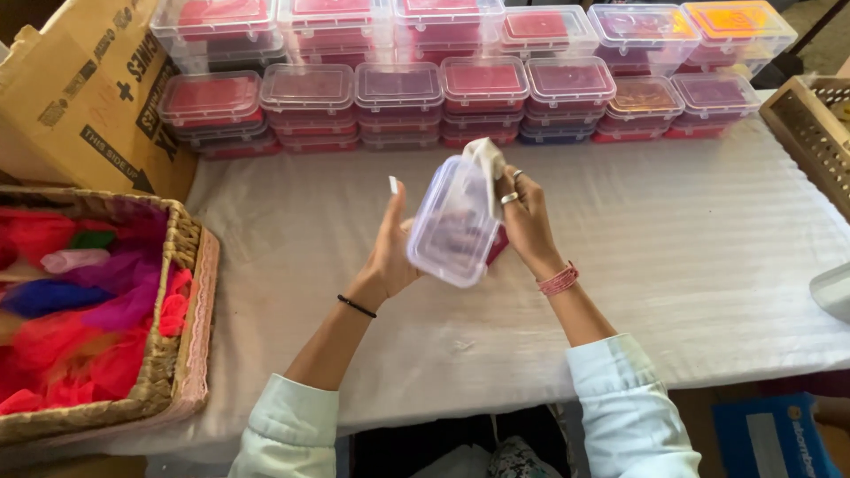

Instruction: The person wipes a rectangular felted soap bar with a cloth, then wraps a sheet of pink organza fabric around the bar and tucks the fabric edges in. They place the wrapped bar into a clear plastic container, close the lid, wipe the table surface with the cloth, and wipe several flat cardboard pieces with the cloth.

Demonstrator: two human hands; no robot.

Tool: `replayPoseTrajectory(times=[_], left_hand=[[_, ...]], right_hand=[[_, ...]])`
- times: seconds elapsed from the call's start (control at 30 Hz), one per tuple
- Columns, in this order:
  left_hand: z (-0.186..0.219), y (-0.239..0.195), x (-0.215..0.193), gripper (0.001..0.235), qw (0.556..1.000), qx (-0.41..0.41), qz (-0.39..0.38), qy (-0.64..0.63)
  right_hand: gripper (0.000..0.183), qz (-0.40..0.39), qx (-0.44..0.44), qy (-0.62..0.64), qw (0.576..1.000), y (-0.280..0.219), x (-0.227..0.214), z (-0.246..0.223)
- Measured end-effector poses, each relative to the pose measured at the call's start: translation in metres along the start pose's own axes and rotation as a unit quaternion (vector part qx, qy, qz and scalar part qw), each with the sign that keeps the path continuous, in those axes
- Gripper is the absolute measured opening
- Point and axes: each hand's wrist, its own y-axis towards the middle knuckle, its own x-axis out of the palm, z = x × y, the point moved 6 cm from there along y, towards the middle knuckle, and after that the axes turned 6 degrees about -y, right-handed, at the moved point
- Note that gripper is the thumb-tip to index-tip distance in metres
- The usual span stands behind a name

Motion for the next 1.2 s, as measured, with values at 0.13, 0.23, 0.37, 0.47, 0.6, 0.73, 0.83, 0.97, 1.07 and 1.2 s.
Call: replayPoseTrajectory(times=[0.13,0.23,0.37,0.47,0.6,0.73,0.83,0.97,1.07,1.2], left_hand=[[0.019,0.000,-0.015,0.102,0.966,0.186,0.112,0.138],[0.037,-0.025,0.033,0.112,0.838,0.341,0.118,0.409],[0.016,-0.028,0.058,0.123,0.656,0.405,0.084,0.632],[0.011,-0.029,0.045,0.114,0.587,0.428,0.110,0.678],[0.027,-0.032,0.042,0.095,0.675,0.410,0.087,0.608],[0.028,-0.029,0.038,0.089,0.783,0.366,0.082,0.496],[0.031,-0.028,0.034,0.089,0.815,0.381,0.104,0.423],[0.039,-0.024,0.018,0.089,0.845,0.383,0.158,0.339],[0.046,-0.027,0.009,0.093,0.839,0.377,0.235,0.315],[0.043,-0.025,0.009,0.100,0.835,0.360,0.244,0.338]], right_hand=[[0.026,0.134,0.027,0.062,0.989,0.005,-0.025,0.006],[0.029,0.204,0.048,0.008,0.978,0.007,-0.044,0.059],[0.021,0.200,0.103,0.100,0.969,0.001,-0.026,0.042],[0.016,0.159,0.103,0.145,0.971,0.002,-0.017,0.037],[0.030,0.064,0.155,0.288,0.943,0.001,-0.007,0.021],[0.044,-0.007,0.194,0.324,0.926,0.002,-0.003,0.039],[0.043,0.009,0.193,0.326,0.925,-0.003,0.009,0.013],[0.038,-0.019,0.056,0.255,0.965,-0.004,0.008,0.039],[0.036,0.053,0.096,0.028,0.994,-0.012,0.004,0.020],[0.027,0.090,-0.055,-0.002,0.994,-0.015,0.005,-0.035]])
